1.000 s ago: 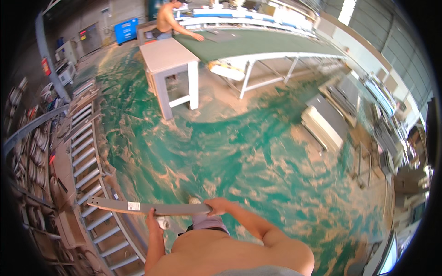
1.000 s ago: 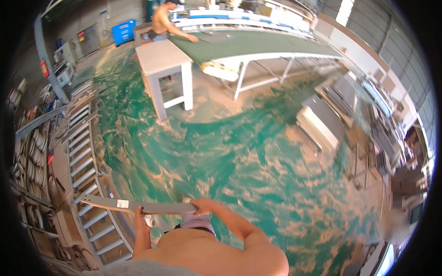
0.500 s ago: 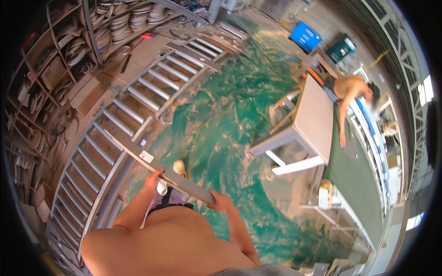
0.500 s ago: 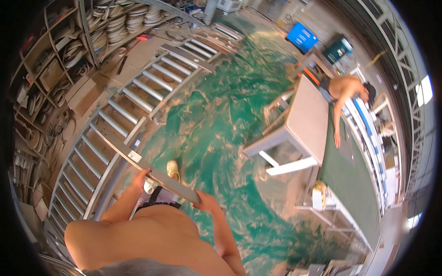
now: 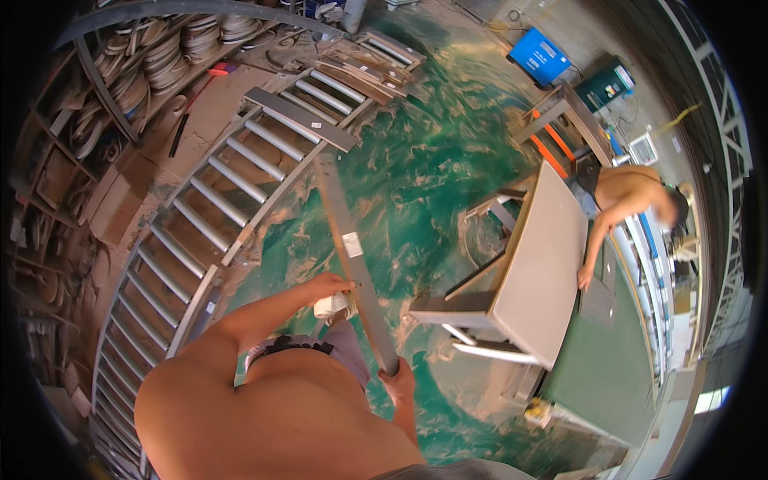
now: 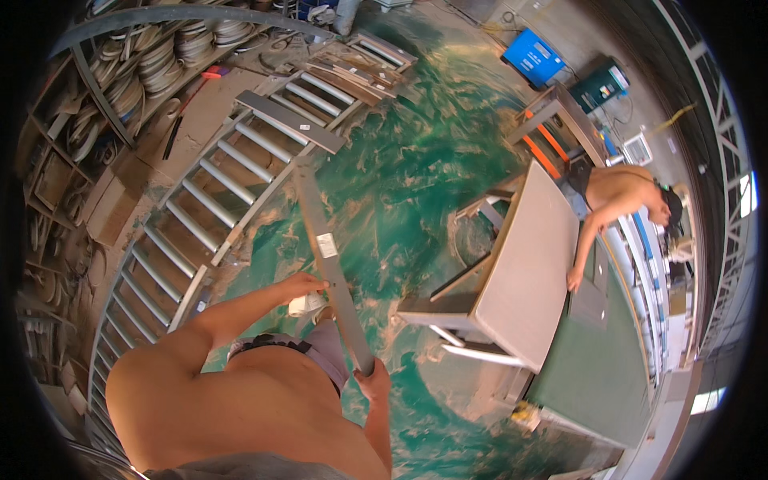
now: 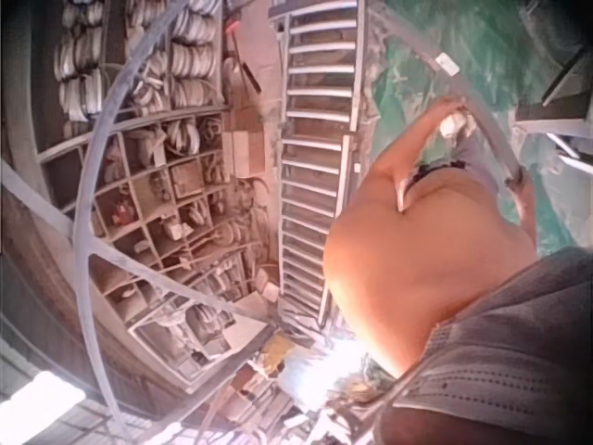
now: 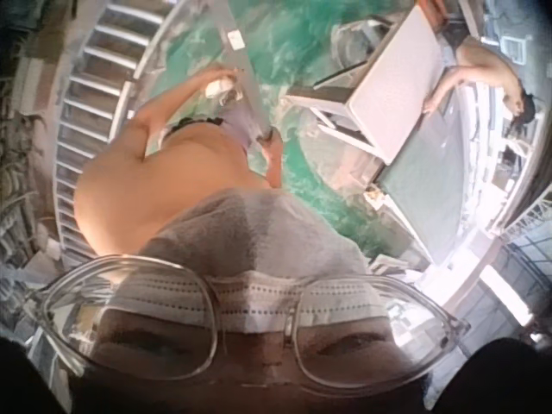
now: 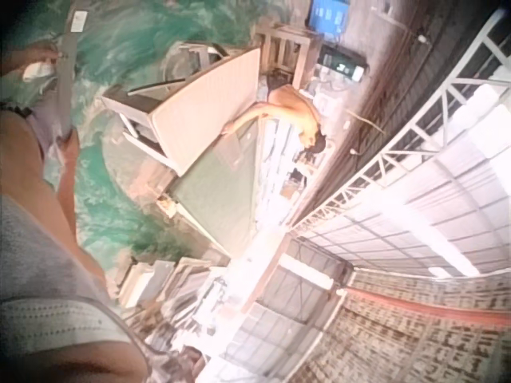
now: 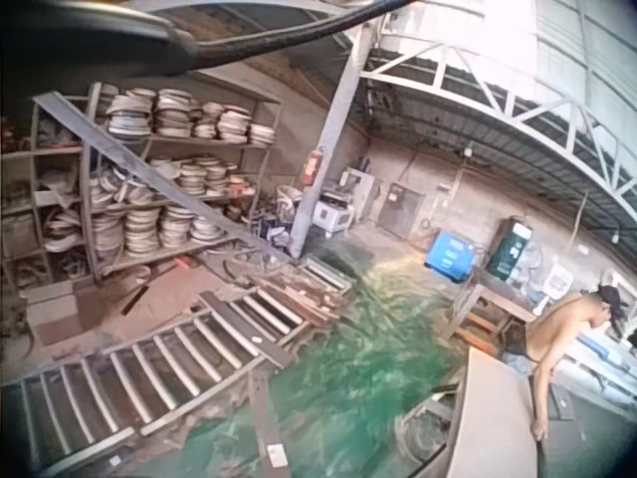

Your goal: The person peels white labels from a roll and applies them one by one to long grey furniture components on a workbench.

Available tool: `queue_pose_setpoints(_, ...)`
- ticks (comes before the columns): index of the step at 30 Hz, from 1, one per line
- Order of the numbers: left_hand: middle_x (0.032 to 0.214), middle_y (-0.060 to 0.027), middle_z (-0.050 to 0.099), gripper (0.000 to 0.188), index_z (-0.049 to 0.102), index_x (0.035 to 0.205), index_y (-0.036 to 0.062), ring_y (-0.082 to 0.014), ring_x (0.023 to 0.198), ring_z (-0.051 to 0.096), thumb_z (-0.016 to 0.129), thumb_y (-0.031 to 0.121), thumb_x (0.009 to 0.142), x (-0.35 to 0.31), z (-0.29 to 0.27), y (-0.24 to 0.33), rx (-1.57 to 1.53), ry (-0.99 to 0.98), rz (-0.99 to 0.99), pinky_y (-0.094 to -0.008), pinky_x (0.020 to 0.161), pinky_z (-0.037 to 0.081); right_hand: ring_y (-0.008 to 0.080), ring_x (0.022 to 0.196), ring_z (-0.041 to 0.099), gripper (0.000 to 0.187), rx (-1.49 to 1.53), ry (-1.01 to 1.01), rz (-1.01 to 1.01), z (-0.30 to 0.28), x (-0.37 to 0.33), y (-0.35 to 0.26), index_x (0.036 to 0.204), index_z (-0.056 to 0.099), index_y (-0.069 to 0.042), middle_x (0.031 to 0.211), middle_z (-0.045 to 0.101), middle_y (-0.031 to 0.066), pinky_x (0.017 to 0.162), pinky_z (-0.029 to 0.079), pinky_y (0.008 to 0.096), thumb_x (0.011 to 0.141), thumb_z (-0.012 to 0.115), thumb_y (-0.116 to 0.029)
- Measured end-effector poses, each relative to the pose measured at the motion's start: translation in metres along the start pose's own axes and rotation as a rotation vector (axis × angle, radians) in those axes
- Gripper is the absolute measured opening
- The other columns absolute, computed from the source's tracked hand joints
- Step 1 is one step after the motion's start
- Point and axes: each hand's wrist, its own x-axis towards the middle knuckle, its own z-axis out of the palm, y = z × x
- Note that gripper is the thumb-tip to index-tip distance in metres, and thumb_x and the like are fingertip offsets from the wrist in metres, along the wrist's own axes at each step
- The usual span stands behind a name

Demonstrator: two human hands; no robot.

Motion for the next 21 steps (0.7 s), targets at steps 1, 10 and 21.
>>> queue_pose_setpoints(1,0.095,-0.0113,0.067,0.04,0.07,0.095,-0.0006,-0.0229,0.086,0.064,0.071,0.037,0.082,0.04,-0.009,0.009,0.103,-0.006,-0.008,-0.036,0.071,0.051,0.0378,0.094,0.063,0.058,-0.049,0.062,0.033,-0.007,0.028,-0.002,0.114,0.057,-0.01,0.103,0.066,0.0169,0.078,0.051,0.0459,0.065,0.08,-0.028)
queue_pose_setpoints(10,0.092,-0.0117,0.069,0.015,0.071,0.081,0.0026,-0.0264,0.082,0.064,0.057,0.007,0.078,0.225,-0.126,0.059,0.407,0.362,0.229,-0.0354,0.07,0.052,0.0389,0.095,0.065,0.064,-0.271,-0.071,0.338,-0.105,0.341,0.03,0.114,0.058,-0.004,0.101,0.068,0.0207,0.081,0.052,0.0447,0.061,0.079,-0.034)
queue_pose_setpoints(21,0.081,-0.0123,0.064,0.015,0.067,0.083,-0.0003,-0.0258,0.073,0.061,0.055,0.003,0.074,0.375,-0.204,0.196,-0.94,0.926,-0.06,-0.0355,0.065,0.049,0.0211,0.071,0.06,0.048,0.179,-0.152,0.517,-0.169,0.729,-0.063,0.102,0.063,0.007,0.085,0.066,0.0118,0.063,0.048,0.0361,0.062,0.078,-0.014)
